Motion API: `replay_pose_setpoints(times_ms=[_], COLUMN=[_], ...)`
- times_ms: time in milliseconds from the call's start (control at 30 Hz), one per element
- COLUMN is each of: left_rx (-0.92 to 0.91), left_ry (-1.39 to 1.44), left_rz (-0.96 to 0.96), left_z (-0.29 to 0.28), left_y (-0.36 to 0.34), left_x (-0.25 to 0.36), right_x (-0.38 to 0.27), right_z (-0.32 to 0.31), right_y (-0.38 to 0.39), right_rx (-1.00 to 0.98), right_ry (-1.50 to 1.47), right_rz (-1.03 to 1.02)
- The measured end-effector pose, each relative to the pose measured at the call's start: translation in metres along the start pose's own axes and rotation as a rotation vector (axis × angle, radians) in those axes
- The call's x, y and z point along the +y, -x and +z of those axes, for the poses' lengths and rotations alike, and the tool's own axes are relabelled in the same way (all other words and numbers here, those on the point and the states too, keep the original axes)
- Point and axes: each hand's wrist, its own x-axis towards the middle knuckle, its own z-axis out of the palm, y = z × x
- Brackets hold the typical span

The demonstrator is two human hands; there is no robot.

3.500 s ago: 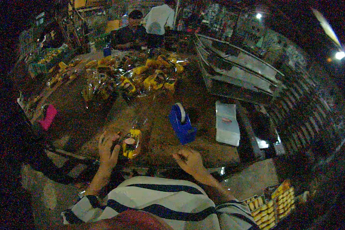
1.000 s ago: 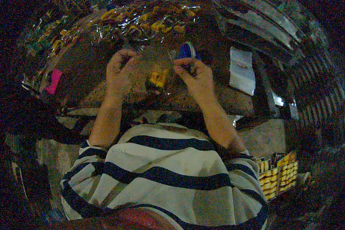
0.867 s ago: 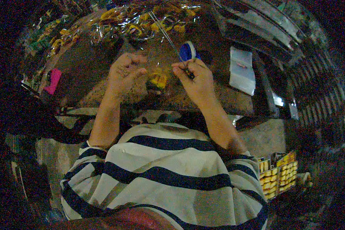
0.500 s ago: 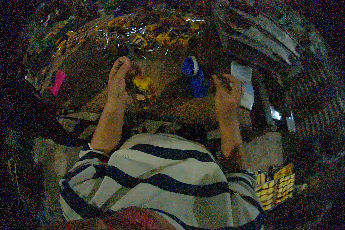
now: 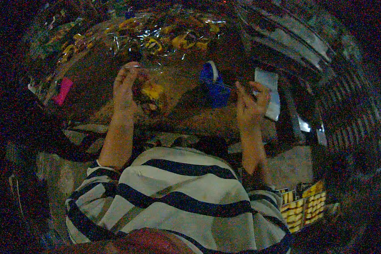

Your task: The person places yellow fruit pieces into clear plastic bags, seals each bag with a blue tape dispenser, and sets the sealed packages on the table. The person repeats this process for multiple bags throughout the clip.

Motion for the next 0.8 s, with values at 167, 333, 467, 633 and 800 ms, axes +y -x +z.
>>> replay_pose_setpoints(times_ms=[167, 333, 467, 633, 800], left_rx=[-0.139, -0.257, -0.399, -0.271, -0.114], left_ry=[-0.041, -0.081, -0.141, -0.265, -0.598], left_rz=[0.027, 0.072, -0.171, -0.303, 0.091], left_z=[0.003, 0.005, 0.002, -0.007, -0.023], left_y=[0.005, 0.009, 0.007, -0.005, -0.013], left_x=[-0.004, -0.003, -0.001, -0.004, -0.002], right_x=[-0.013, -0.022, -0.033, -0.043, -0.064], right_z=[0.004, 0.001, 0.005, 0.003, -0.007], right_y=[-0.001, -0.006, -0.004, -0.027, -0.059], right_rx=[-0.03, -0.047, -0.309, -1.312, -0.605], right_ry=[0.022, -0.15, -0.43, -0.925, -0.714], right_rz=[-0.014, 0.048, 0.175, 1.007, 0.452])
